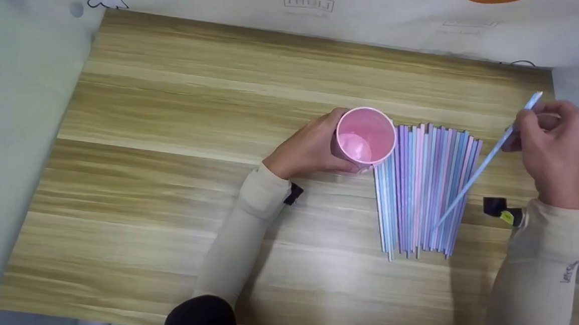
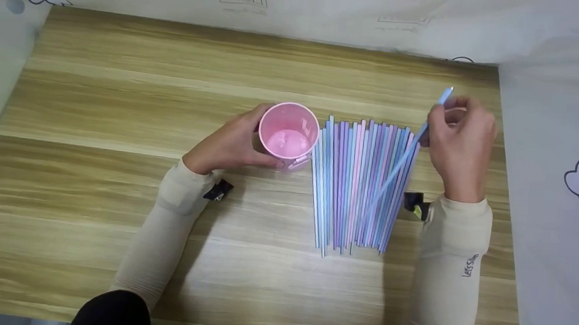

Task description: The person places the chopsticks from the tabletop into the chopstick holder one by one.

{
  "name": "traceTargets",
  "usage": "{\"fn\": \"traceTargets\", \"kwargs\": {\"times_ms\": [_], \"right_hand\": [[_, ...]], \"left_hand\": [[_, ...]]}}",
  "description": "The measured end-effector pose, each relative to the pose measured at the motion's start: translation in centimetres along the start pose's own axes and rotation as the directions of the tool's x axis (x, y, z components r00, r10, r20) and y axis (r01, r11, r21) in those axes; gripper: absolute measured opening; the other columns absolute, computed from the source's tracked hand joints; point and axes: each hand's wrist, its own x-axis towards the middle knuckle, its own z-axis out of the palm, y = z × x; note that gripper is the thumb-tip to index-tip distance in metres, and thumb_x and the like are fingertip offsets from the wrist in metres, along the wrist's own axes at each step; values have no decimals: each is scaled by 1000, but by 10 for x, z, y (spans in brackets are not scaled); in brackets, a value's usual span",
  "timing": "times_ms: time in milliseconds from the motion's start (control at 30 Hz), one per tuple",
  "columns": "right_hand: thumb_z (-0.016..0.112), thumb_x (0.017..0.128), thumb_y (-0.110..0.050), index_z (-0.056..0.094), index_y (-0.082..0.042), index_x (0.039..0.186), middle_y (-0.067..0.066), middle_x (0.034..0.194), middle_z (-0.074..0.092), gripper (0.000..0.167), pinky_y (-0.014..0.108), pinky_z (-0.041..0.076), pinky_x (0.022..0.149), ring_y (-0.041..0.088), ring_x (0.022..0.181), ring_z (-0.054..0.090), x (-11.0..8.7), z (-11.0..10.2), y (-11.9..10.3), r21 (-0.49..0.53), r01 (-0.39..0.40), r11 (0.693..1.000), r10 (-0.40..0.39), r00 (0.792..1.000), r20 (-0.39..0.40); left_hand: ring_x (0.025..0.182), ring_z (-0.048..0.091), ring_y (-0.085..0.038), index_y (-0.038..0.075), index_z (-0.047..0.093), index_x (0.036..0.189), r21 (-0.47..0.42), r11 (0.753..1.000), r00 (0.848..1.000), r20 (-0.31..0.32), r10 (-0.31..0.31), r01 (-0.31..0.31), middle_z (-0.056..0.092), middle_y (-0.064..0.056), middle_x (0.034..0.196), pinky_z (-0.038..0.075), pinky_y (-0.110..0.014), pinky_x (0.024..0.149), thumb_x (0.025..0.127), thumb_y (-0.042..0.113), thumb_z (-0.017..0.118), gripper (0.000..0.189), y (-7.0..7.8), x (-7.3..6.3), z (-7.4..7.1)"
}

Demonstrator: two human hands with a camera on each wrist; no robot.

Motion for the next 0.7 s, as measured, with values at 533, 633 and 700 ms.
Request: {"fn": "traceTargets", "kwargs": {"times_ms": [533,633,700], "right_hand": [[53,102,-17,54,-8,118,1,72,67,18,18,56,58,8,55,64,6,21,-80,223,193,955,-147,967,-207],[52,103,-18,53,-9,121,0,74,66,20,16,54,61,7,57,64,8,27,-89,196,241,950,-190,950,-250],[51,103,-17,53,-9,121,1,75,66,19,16,54,61,8,59,65,9,31,-92,212,290,933,-229,934,-274]], "left_hand": [[122,54,-21,4,42,143,8,1000,1000,8,7,-7,55,-9,136,43,-25,102,69,29,92,93,2,0,1],[122,55,-24,3,43,142,1,1000,1000,9,16,-16,55,-11,136,44,-26,101,69,28,91,91,1,0,1],[121,55,-25,2,43,142,3,1000,1000,3,25,-25,56,-11,135,44,-26,101,69,28,91,90,1,0,2]]}}
